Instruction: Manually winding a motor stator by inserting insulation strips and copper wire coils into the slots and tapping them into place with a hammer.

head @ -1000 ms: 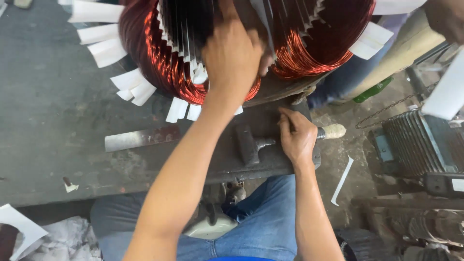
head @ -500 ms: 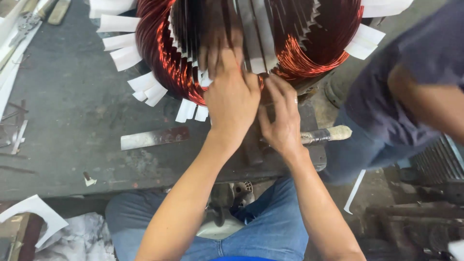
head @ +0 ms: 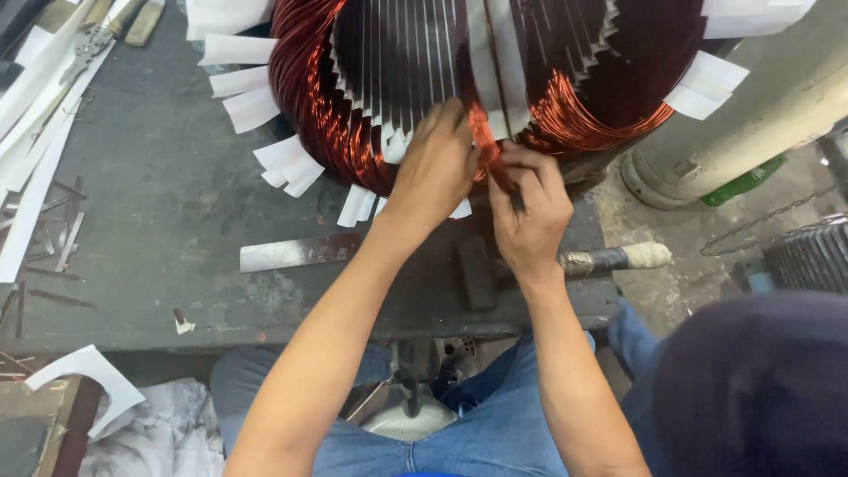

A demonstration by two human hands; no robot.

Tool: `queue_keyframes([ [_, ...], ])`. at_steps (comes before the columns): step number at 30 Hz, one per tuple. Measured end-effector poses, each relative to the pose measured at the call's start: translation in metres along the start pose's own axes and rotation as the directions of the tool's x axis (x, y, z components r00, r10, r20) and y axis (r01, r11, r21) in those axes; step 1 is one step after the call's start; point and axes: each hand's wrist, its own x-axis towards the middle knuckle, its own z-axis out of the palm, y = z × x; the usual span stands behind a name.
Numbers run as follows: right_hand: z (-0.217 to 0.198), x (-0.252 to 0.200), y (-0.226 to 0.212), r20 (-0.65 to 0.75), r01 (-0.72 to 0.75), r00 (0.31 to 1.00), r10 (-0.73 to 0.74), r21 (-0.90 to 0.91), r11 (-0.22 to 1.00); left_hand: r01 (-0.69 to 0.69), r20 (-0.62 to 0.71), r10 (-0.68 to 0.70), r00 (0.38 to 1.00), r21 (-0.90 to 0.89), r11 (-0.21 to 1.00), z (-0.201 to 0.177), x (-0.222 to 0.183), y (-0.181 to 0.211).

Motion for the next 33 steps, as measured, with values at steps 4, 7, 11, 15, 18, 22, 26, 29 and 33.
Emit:
queue_keyframes([
  [4,0.007,0.004,-0.003,-0.019,0.031,0.999,-0.033,-0.067,0.997,-0.047,0.047,0.050,0.998,-0.068,0.997,0.009,0.011,-0.012],
  [7,0.004,0.003,0.002,0.002,0.027,1.000,-0.027,-0.119,0.993,-0.042,0.112,0.051,0.992,-0.082,0.996,-0.003,0.009,-0.010],
  [11,-0.001,0.004,-0.006,0.072,-0.005,0.997,0.018,-0.177,0.984,0.021,0.146,0.009,0.989,-0.197,0.980,-0.021,0.015,0.001],
  [15,-0.004,0.008,-0.012,0.049,0.128,0.992,-0.119,-0.322,0.938,0.106,0.213,-0.059,0.975,-0.219,0.970,-0.025,0.018,0.010],
  [18,-0.005,0.002,-0.012,0.054,0.054,0.998,-0.041,-0.262,0.964,0.162,0.224,-0.113,0.968,-0.218,0.962,-0.031,0.018,0.014],
  [22,-0.001,0.004,-0.016,0.050,0.024,0.999,-0.013,-0.225,0.974,0.007,0.163,-0.011,0.987,0.028,1.000,-0.003,0.008,-0.002],
  [26,0.002,0.005,-0.010,0.066,0.099,0.995,-0.078,-0.419,0.903,-0.084,0.122,0.053,0.991,0.260,0.962,0.004,0.009,-0.001],
  [29,0.009,0.004,-0.006,0.049,0.160,0.987,-0.154,-0.430,0.888,-0.077,0.074,0.061,0.995,0.237,0.968,0.002,0.011,-0.003],
  [33,0.018,-0.010,0.004,-0.029,0.123,0.989,-0.145,-0.386,0.914,-0.026,0.076,0.024,0.997,0.017,1.000,0.009,0.011,-0.012],
])
